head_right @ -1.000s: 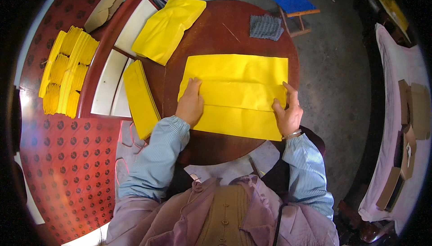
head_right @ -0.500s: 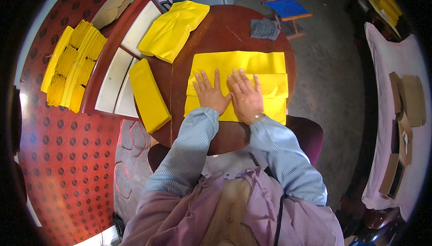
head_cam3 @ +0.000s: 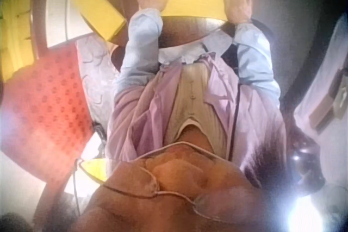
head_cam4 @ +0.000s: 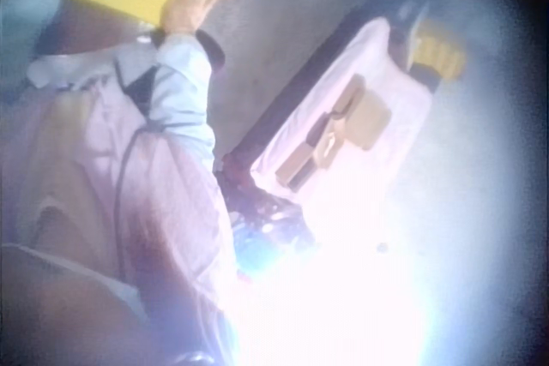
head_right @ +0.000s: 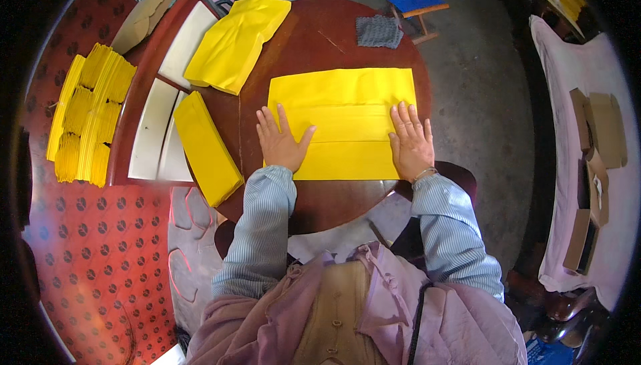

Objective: The person folds yellow cloths on a round wooden table, aligning edges and pressing creases. They stack the folded cloths and repeat the process with additional cloths.

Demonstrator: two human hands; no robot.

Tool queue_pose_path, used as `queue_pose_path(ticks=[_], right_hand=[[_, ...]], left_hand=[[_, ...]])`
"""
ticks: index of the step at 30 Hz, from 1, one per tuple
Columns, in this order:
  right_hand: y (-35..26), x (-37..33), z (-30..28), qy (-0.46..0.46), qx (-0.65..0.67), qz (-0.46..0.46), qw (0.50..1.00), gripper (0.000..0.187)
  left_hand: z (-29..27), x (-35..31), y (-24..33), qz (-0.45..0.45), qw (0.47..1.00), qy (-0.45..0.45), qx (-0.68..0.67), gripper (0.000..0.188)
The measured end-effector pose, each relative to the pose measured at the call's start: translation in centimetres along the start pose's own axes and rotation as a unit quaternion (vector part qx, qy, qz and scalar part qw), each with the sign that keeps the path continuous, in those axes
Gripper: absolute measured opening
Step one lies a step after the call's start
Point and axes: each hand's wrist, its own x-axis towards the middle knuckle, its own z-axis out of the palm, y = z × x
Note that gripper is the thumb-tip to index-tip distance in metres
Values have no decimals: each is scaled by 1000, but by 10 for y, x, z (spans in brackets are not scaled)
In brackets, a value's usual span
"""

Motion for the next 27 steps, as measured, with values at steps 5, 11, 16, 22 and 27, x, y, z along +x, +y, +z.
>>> queue_pose_path(ticks=[5, 11, 16, 22, 27], right_hand=[[-1, 0, -4, -10, 7, -1, 1000, 58], [-3, 1, -7, -23, 28, 11, 999, 59], [-5, 3, -27, -47, 40, 7, 998, 59], [13, 24, -75, -82, 139, -30, 986, 58], [34, 52, -89, -120, 435, 14, 892, 58]], left_hand=[[-8, -33, 4, -37, 965, 180, -188, 78], [15, -67, 50, -209, 687, 40, -694, 39], [14, -37, 95, -301, 534, -32, -789, 35], [-10, -28, 100, -198, 590, -112, -775, 46], [-65, -11, 32, -94, 703, -326, -626, 62]])
